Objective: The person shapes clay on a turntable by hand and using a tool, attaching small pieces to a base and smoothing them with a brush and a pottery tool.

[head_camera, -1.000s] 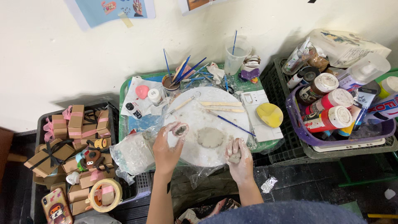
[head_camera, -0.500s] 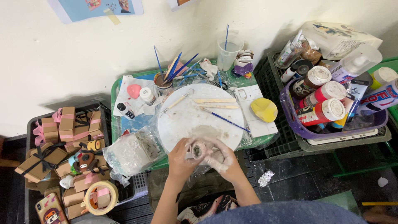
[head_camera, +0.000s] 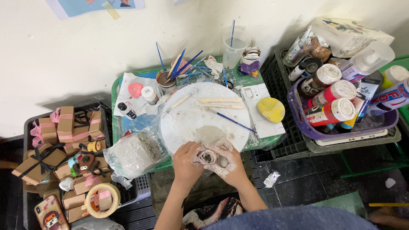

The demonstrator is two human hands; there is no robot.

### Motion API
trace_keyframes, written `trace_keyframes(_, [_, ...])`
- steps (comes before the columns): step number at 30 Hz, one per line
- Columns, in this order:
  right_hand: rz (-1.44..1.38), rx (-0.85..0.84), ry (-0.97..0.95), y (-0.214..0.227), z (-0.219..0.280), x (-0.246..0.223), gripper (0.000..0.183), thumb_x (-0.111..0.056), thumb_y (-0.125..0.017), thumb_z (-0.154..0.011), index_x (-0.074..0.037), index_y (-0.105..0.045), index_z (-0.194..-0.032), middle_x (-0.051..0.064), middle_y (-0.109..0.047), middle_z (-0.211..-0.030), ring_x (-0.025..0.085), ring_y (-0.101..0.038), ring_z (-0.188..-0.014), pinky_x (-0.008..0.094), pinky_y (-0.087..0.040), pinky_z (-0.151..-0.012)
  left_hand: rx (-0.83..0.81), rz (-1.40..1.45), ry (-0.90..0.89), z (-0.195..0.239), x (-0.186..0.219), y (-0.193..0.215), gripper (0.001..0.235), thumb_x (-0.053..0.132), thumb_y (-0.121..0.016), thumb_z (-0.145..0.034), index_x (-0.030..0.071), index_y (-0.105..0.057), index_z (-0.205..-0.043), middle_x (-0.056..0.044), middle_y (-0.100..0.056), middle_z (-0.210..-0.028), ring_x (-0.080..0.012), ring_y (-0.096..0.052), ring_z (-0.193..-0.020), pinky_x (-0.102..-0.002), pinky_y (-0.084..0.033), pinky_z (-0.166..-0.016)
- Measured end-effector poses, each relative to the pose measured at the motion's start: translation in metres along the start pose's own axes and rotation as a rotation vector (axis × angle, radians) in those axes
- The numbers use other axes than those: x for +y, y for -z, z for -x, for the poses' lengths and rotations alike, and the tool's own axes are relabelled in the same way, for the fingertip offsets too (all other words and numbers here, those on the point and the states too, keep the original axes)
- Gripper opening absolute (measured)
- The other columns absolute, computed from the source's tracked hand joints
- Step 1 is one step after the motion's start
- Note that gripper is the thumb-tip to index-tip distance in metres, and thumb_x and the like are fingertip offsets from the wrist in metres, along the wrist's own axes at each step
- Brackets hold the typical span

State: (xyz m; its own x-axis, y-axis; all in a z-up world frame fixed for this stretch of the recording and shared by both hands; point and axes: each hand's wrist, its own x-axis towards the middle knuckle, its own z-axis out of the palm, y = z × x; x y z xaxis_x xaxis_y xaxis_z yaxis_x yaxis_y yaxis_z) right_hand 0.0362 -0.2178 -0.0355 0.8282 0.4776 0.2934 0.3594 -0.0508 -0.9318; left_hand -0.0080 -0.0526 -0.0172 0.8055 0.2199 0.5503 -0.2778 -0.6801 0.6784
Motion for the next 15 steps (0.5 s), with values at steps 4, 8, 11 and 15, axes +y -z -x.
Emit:
trace_keyframes(4, [0.078, 0.047, -0.010, 0.000, 0.003, 0.004, 0.056, -0.014, -0.091, -0.070, -0.004, -0.074, -0.123, 0.006, -0.064, -0.106, 0.018, -0.066, -0.094, 0.029, -0.054, -0.085, -0.038, 0.020, 0.054, 0.000, 0.002, -0.001, 0.036, 0.006, -0.083, -0.063, 0.005, -0.067, -0.095, -0.011, -0.068, -0.091, -0.0333, -0.065, -0.082, -0.040, -0.052, -0.070])
trace_keyframes(8, [-0.077, 0.163, -0.043, 0.000, 0.001, 0.017, 0.049, -0.013, -0.084, -0.081, -0.003, -0.072, -0.128, 0.009, -0.065, -0.113, 0.019, -0.068, -0.101, 0.030, -0.058, -0.089, -0.086, 0.185, 0.157, -0.001, 0.014, -0.004, 0.059, 0.012, -0.088, -0.066, 0.002, -0.063, -0.119, -0.013, -0.068, -0.103, -0.0284, -0.067, -0.084, -0.036, -0.054, -0.071])
trace_keyframes(11, [-0.245, 0.173, -0.050, 0.010, 0.000, 0.019, 0.046, -0.011, -0.076, -0.090, -0.001, -0.067, -0.133, 0.012, -0.064, -0.126, 0.020, -0.066, -0.115, 0.031, -0.054, -0.102, -0.156, 0.286, 0.180, -0.003, 0.015, -0.002, 0.057, 0.010, -0.087, -0.074, 0.004, -0.067, -0.127, -0.011, -0.072, -0.110, -0.0228, -0.069, -0.086, -0.033, -0.055, -0.072])
trace_keyframes(15, [-0.170, 0.123, 0.078, 0.016, -0.001, 0.007, 0.060, -0.008, -0.083, -0.081, 0.002, -0.061, -0.135, 0.013, -0.061, -0.127, 0.021, -0.062, -0.118, 0.031, -0.050, -0.104, -0.178, 0.347, 0.158, -0.002, 0.013, -0.006, 0.050, 0.005, -0.084, -0.077, 0.007, -0.070, -0.125, -0.009, -0.074, -0.116, -0.0188, -0.074, -0.091, -0.030, -0.057, -0.073])
